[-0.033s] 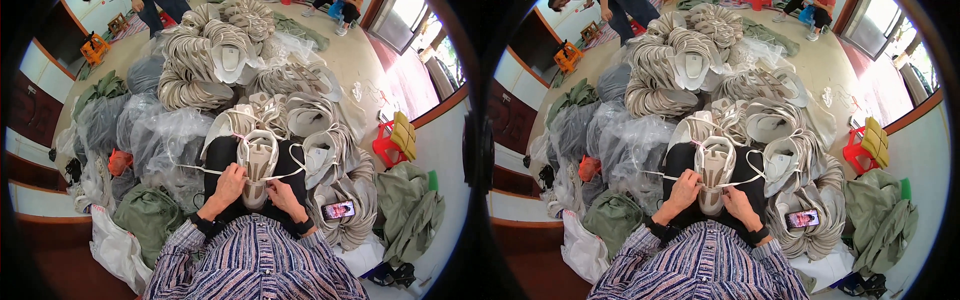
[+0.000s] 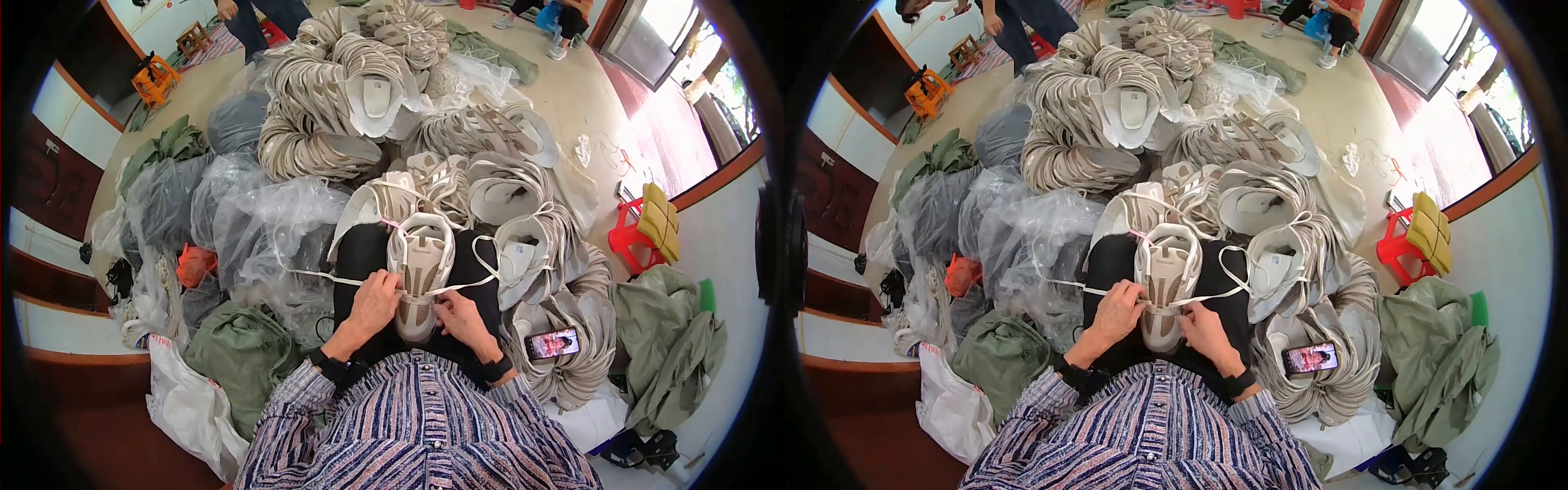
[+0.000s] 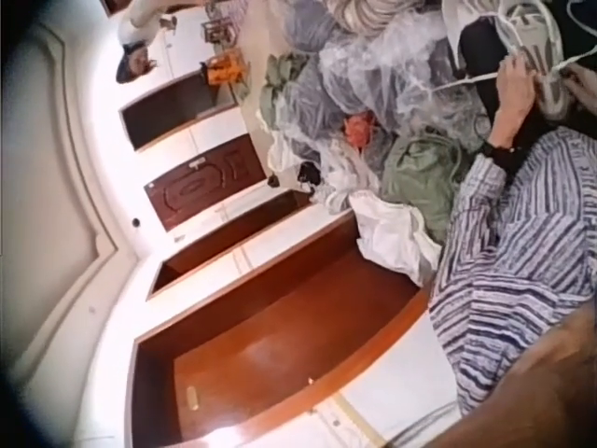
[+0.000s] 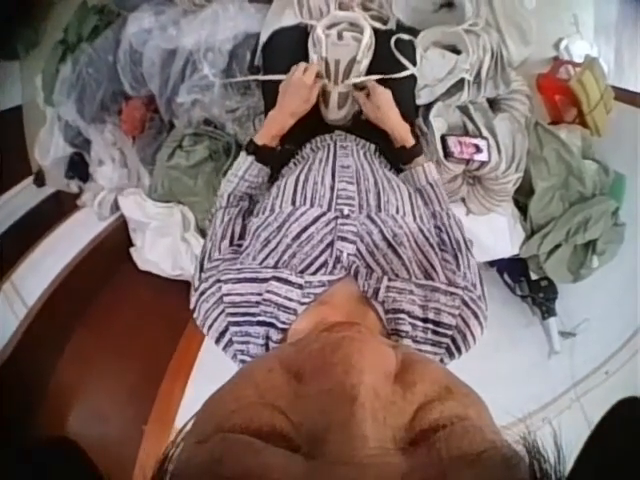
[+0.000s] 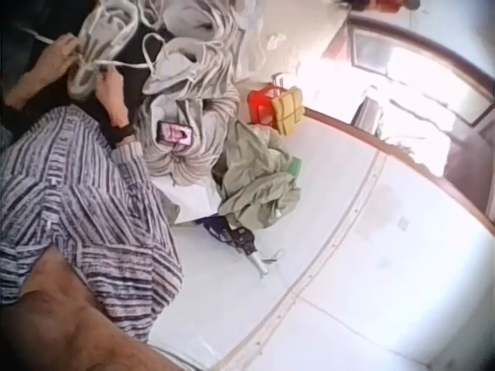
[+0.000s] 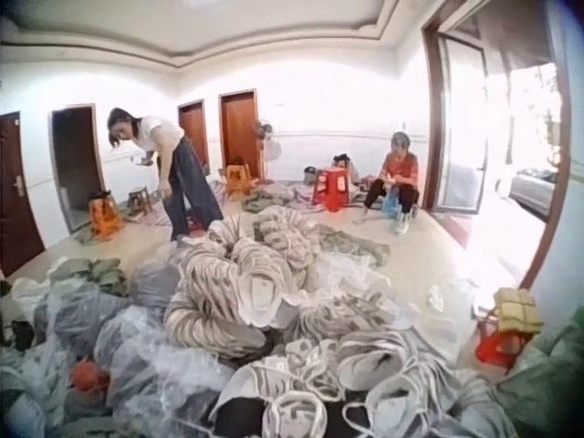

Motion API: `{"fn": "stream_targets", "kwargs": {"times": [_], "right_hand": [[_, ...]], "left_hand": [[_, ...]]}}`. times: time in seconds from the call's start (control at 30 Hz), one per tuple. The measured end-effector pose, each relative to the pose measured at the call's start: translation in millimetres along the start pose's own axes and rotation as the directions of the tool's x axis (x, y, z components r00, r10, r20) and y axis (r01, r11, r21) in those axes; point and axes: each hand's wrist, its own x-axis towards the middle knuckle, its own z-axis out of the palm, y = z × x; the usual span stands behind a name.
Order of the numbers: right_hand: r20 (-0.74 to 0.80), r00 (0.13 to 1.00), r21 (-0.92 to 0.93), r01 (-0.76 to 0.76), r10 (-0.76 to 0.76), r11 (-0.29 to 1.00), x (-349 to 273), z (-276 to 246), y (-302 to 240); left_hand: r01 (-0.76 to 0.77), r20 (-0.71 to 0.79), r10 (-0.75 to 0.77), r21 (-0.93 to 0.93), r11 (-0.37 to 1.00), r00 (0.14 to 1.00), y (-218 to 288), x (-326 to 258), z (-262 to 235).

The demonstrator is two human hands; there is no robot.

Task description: Lacing shoelaces on newly manufactured shoes in a workshop setting.

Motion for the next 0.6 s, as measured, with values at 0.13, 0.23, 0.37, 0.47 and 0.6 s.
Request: {"fn": "stream_targets", "kwargs": {"times": [0.13,0.23,0.37,0.47,0.6], "right_hand": [[-0.011,1.000,0.459,0.014,-0.010,0.888,11.1,3.0,11.6],[-0.047,0.999,0.594,0.044,-0.020,0.804,4.2,-1.4,6.7],[0.073,0.997,0.726,-0.076,0.033,0.684,1.2,-0.3,4.7],[0.149,0.985,0.722,-0.172,0.092,0.670,6.4,3.5,13.7],[0.096,0.986,0.578,-0.167,0.137,0.799,4.3,10.6,7.6]], "left_hand": [[0.097,0.059,-0.102,0.084,0.992,0.993,1.3,-6.9,0.6],[0.001,0.016,-0.003,0.108,0.994,1.000,-3.6,-5.4,12.5],[0.013,0.046,-0.019,0.128,0.992,0.999,-1.1,-12.6,10.0],[-0.014,0.089,0.002,0.137,0.990,0.996,-3.1,-12.0,6.7],[0.003,0.092,-0.014,0.120,0.993,0.996,-4.0,-8.9,13.1]]}}
